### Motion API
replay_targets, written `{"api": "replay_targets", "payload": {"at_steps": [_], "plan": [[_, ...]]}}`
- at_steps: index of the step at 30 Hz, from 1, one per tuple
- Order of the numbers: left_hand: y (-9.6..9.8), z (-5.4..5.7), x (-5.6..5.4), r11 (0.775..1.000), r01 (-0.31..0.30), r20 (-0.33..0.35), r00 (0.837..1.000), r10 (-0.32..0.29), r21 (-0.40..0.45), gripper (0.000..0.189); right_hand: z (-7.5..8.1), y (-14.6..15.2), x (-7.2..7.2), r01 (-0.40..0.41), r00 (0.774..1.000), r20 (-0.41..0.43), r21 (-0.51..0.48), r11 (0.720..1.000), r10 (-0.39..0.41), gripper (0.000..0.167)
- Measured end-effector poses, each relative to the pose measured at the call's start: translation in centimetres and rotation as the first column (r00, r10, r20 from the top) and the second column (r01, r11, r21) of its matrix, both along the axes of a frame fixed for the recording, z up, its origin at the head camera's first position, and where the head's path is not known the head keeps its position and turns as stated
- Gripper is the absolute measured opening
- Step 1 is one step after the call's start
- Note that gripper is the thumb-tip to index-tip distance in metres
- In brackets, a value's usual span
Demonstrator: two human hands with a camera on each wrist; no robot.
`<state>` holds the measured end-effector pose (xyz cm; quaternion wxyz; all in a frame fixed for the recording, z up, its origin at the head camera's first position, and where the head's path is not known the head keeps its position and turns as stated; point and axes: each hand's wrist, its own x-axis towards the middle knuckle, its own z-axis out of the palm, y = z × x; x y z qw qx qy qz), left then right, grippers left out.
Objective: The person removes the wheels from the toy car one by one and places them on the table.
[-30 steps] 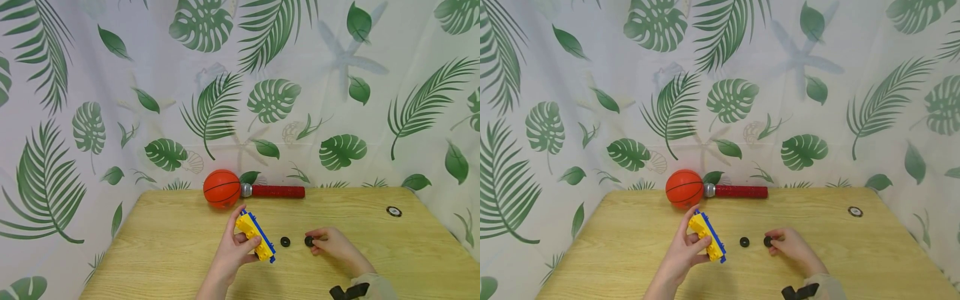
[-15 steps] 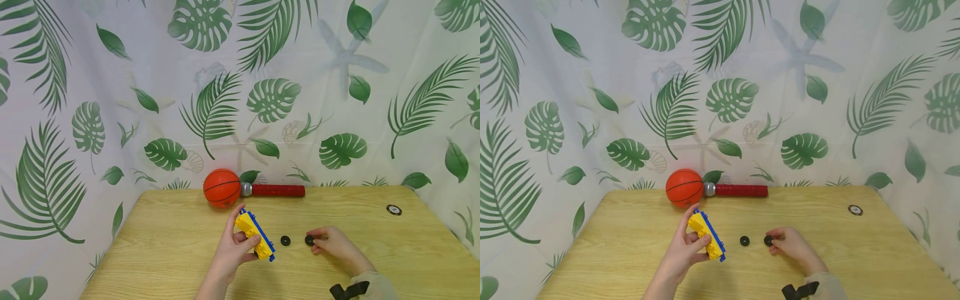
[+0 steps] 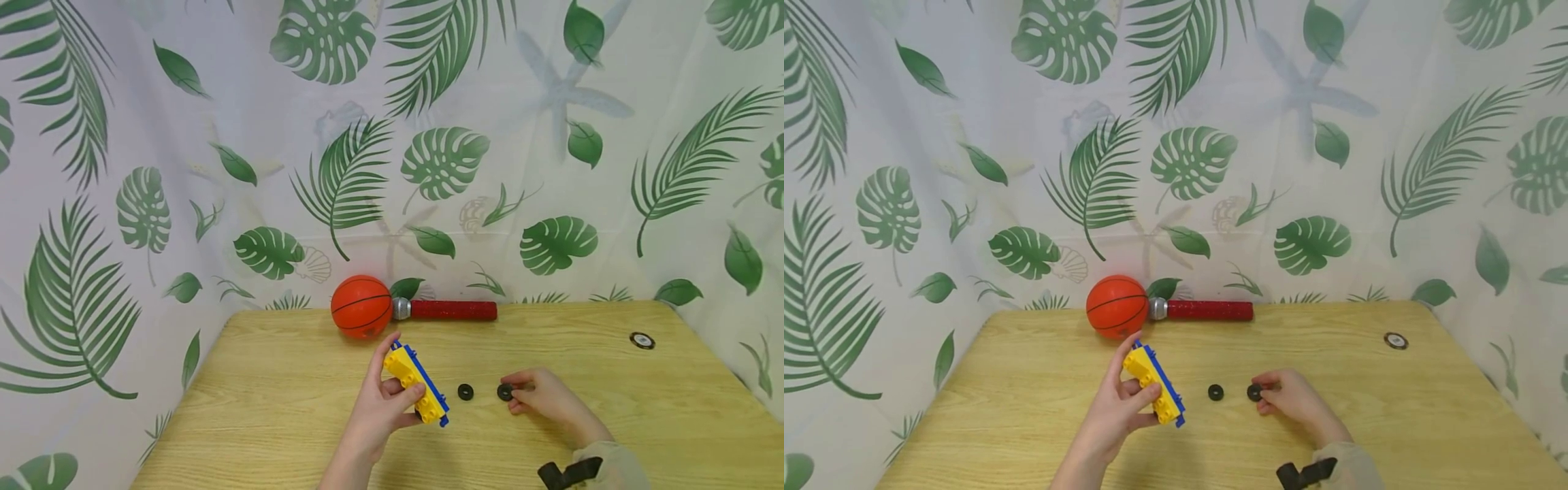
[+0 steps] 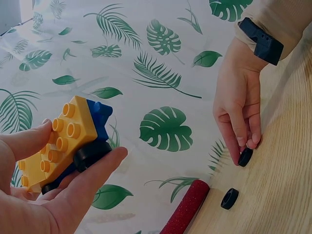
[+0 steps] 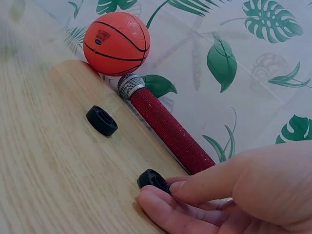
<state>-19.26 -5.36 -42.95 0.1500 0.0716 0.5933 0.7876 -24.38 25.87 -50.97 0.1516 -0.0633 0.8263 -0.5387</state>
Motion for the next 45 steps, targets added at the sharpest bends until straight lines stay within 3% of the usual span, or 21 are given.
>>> {"api": "replay_targets", "payload": {"at_steps": [6,14,26,45], "plan": [[0.0,0.0,0.0,1.0,0.001,-0.003,1.0,-0.001,0.0,0.078,0.0,0.1,0.0,-0.011,1.0,-0.014,0.002,1.0,0.011,0.034],[0.0,0.0,0.0,1.0,0.004,-0.004,1.0,-0.004,0.0,0.079,0.5,0.1,0.3,0.042,0.997,-0.06,0.031,0.999,-0.04,0.035],[-0.2,0.0,0.0,1.0,-0.002,-0.026,1.0,0.002,0.022,0.081,4.0,-1.2,1.2,0.087,0.98,-0.179,0.001,0.996,-0.085,0.037],[0.0,-0.2,0.0,1.0,0.001,-0.021,1.0,-0.001,0.007,0.079,8.1,-3.2,3.7,0.118,0.945,-0.314,0.064,0.991,-0.092,0.037]]}}
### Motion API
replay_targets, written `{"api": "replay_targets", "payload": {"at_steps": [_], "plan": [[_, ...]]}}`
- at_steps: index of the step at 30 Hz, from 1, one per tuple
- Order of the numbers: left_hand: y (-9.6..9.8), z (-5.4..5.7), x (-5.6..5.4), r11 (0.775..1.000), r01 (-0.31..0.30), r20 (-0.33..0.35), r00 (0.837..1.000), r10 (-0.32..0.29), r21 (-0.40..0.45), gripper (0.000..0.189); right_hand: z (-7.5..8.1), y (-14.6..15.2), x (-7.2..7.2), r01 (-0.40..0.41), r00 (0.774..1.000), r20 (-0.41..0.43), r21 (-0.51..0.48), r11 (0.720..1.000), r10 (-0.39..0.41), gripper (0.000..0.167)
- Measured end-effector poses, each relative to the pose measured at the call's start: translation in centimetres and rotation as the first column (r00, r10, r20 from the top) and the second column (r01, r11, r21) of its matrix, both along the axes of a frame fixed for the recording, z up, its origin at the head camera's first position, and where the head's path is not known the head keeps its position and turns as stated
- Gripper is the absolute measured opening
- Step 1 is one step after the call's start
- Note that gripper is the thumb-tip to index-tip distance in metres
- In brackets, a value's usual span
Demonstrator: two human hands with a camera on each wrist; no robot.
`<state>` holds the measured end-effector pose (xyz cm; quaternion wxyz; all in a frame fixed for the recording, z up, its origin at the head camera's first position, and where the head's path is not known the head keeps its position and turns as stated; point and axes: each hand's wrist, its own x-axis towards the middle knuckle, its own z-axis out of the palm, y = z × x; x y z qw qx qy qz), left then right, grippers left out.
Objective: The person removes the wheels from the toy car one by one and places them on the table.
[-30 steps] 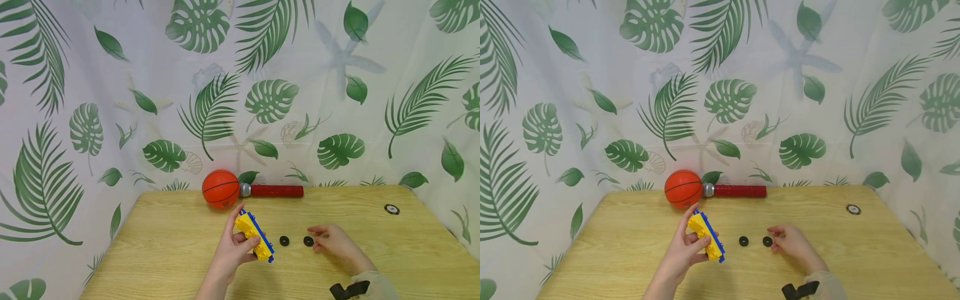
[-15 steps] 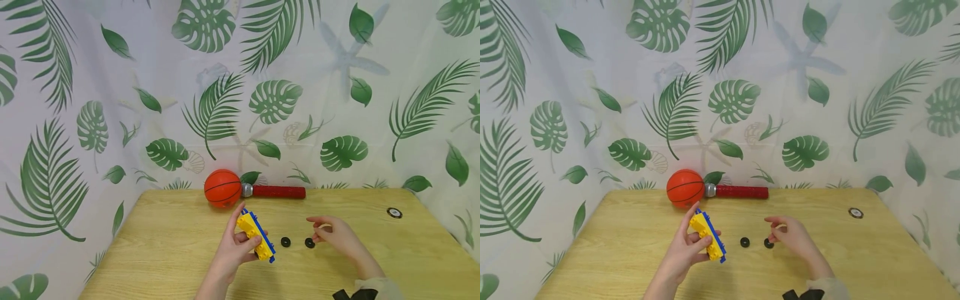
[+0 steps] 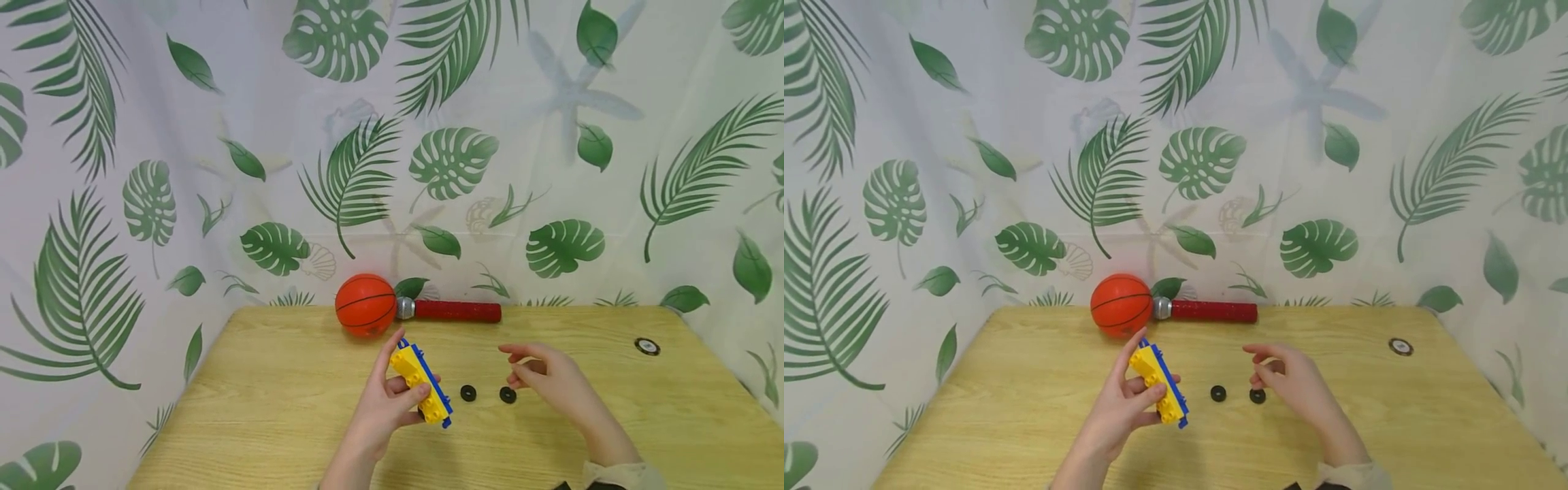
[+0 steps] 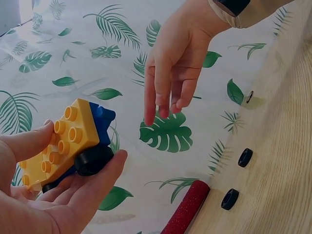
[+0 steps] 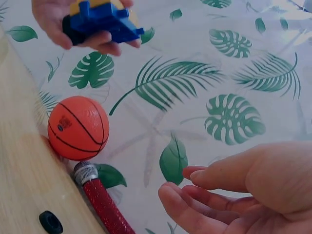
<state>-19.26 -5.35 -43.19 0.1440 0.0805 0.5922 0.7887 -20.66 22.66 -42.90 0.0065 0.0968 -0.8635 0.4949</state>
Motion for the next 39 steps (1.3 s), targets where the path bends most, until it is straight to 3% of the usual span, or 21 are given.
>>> {"api": "replay_targets", "payload": {"at_steps": [22,34,39], "plan": [[0.3,0.1,-0.4,1.0,-0.011,-0.047,0.999,0.01,-0.022,0.083,3.4,-5.4,2.0,-0.081,0.982,-0.171,-0.004,0.997,0.079,0.035],[0.6,0.6,-0.6,1.0,0.0,-0.064,0.998,-0.001,-0.019,0.08,3.1,-8.4,2.6,-0.205,0.96,-0.201,-0.038,0.978,0.193,0.044],[0.5,0.7,-0.7,1.0,-0.006,-0.058,0.998,0.005,-0.03,0.079,3.0,-9.0,2.7,-0.209,0.957,-0.212,-0.028,0.977,0.199,0.048]]}}
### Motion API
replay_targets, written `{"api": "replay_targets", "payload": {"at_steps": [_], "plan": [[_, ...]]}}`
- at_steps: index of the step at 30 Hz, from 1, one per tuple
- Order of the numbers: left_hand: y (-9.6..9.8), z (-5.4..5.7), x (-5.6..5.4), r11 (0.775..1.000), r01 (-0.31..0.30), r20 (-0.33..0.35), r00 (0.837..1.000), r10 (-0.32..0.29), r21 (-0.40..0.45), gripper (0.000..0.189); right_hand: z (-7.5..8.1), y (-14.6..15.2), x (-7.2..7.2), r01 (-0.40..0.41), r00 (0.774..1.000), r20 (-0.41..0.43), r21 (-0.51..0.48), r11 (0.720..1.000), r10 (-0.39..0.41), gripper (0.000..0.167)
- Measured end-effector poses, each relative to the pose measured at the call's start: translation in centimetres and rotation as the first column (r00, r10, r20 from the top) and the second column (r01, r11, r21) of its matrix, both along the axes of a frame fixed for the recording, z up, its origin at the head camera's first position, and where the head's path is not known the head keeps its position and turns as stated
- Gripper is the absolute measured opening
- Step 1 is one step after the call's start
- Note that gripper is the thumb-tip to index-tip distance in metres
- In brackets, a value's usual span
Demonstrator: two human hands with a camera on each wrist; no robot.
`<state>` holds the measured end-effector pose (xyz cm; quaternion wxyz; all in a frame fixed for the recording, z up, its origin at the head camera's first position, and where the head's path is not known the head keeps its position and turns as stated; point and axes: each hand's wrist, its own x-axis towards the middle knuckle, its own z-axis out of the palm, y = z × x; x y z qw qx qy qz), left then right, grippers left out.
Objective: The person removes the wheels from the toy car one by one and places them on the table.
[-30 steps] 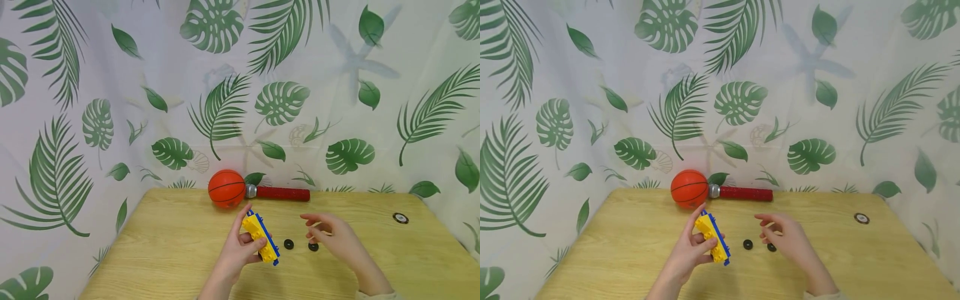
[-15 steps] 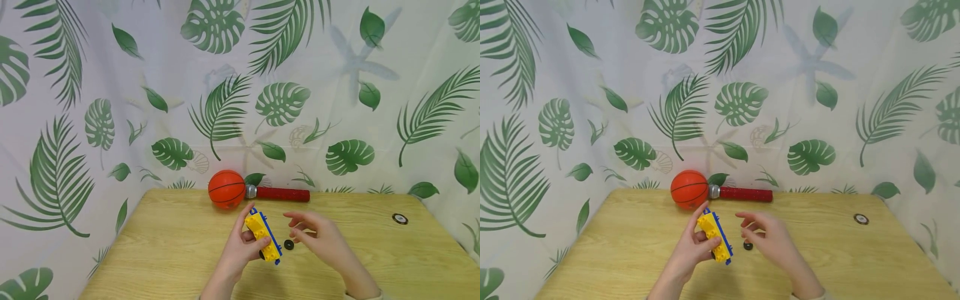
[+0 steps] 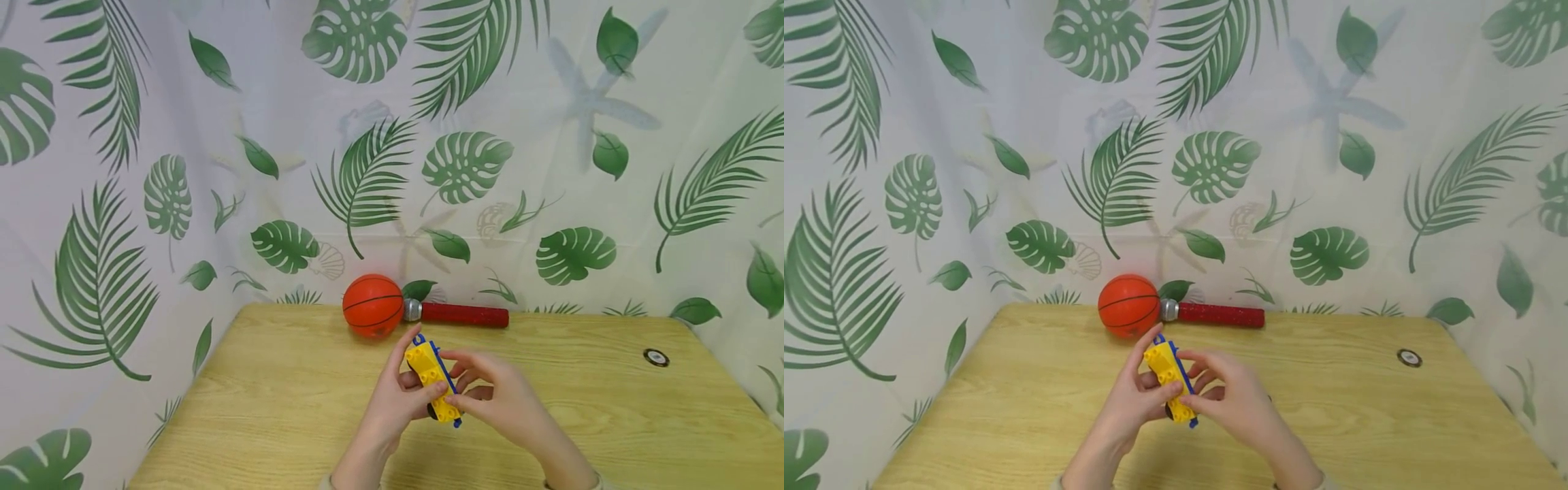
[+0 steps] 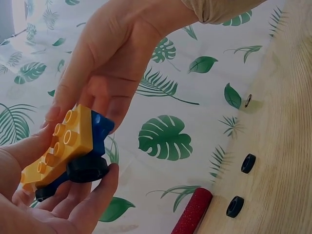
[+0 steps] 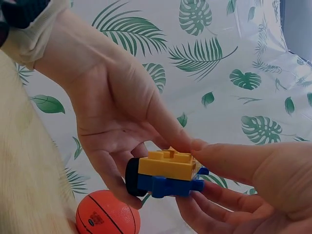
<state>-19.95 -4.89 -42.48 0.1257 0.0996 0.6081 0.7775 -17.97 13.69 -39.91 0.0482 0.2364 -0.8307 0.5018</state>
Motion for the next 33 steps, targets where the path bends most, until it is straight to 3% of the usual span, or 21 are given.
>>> {"api": "replay_targets", "payload": {"at_steps": [9,33], "plan": [[0.1,0.3,0.0,1.0,-0.003,-0.014,1.0,0.003,-0.018,0.081,0.2,-0.2,0.2,0.035,0.999,-0.002,0.033,0.999,-0.035,0.053],[0.0,0.5,0.2,1.0,0.015,0.029,0.999,-0.016,0.027,0.073,-0.5,1.2,-0.1,0.013,1.0,0.011,-0.027,1.0,-0.012,0.046]]}}
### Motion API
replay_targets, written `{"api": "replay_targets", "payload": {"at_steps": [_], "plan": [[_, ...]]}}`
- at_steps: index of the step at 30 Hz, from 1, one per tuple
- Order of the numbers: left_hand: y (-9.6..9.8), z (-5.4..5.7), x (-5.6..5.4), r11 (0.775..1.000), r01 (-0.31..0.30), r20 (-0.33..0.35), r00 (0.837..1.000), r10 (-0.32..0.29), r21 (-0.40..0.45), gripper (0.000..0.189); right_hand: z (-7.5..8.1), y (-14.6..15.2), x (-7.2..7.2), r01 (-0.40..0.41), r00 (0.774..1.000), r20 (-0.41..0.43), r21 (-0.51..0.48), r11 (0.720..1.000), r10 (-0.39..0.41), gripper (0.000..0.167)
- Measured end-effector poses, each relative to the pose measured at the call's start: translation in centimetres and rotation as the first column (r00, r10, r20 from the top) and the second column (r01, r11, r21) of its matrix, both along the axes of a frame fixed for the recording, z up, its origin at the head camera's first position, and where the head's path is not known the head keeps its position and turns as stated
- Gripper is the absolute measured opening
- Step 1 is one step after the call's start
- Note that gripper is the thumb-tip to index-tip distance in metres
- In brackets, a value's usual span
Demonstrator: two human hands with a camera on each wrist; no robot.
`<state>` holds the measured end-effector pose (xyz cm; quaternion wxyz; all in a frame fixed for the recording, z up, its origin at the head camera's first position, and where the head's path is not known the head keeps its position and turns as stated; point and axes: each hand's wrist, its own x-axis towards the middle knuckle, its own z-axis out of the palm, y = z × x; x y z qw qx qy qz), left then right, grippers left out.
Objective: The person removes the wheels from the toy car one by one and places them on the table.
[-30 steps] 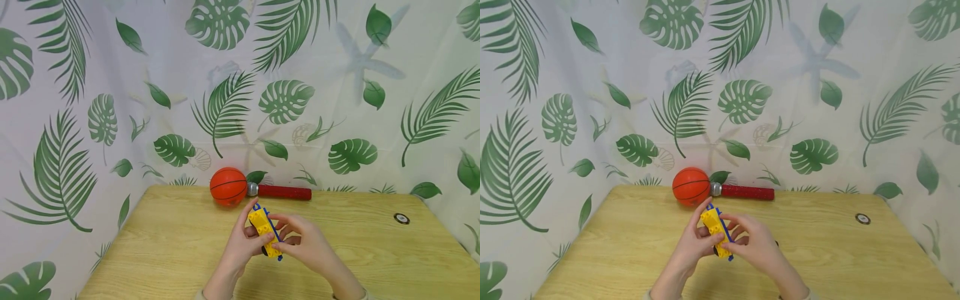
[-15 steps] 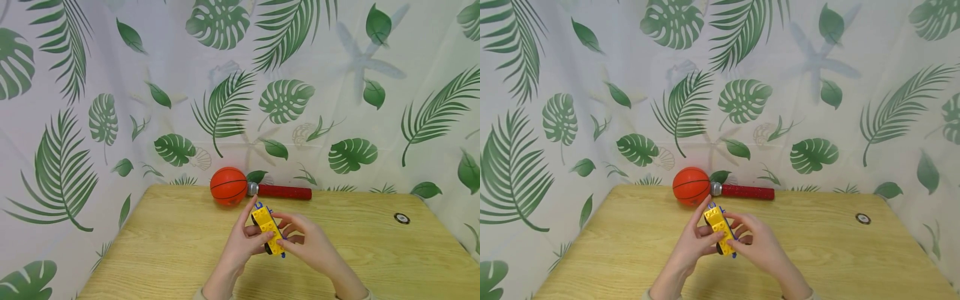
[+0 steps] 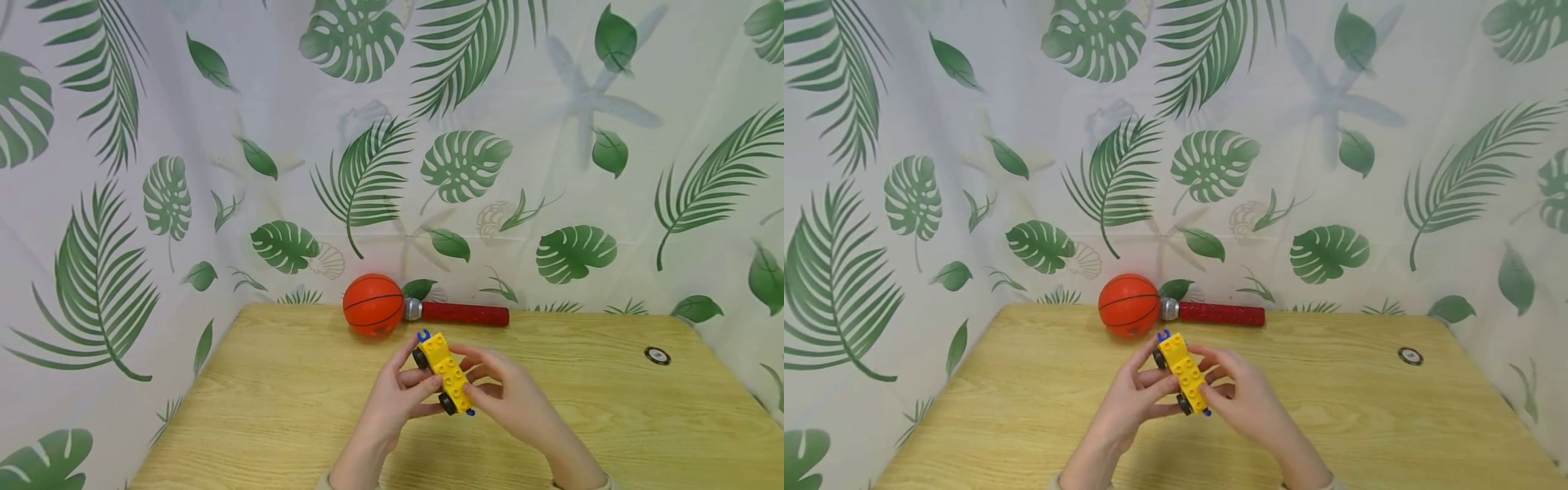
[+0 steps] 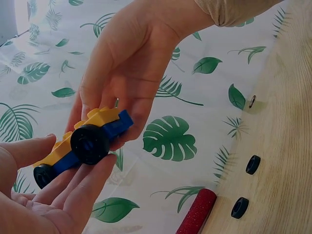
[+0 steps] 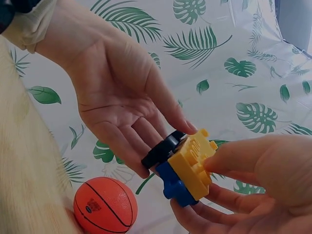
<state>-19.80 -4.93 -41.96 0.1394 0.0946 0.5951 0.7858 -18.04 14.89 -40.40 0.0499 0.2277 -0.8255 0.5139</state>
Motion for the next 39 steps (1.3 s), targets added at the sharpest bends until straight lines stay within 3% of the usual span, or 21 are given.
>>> {"api": "replay_targets", "payload": {"at_steps": [6,12,21,32,39], "plan": [[0.0,-0.1,0.1,1.0,0.013,-0.003,1.0,-0.013,0.008,0.062,0.0,0.3,-0.1,0.022,1.0,0.022,0.029,0.999,-0.023,0.047],[0.2,-0.2,0.1,1.0,-0.013,0.015,1.0,0.013,0.026,0.061,-0.2,0.5,-0.3,0.043,0.999,0.003,0.071,0.997,-0.043,0.048],[0.4,-0.3,0.1,0.998,-0.025,0.042,0.999,0.022,0.057,0.058,-0.7,0.7,-0.3,-0.014,0.997,-0.069,0.099,0.995,0.021,0.045],[0.5,-0.2,0.3,0.999,-0.013,0.021,1.0,0.012,0.042,0.058,-0.2,1.1,-0.1,0.049,0.994,0.092,0.035,0.998,-0.052,0.036],[0.6,-0.2,0.4,0.998,-0.052,0.022,0.998,0.051,0.041,0.054,0.0,1.0,0.1,0.094,0.99,0.112,-0.072,0.993,-0.086,0.037]]}}
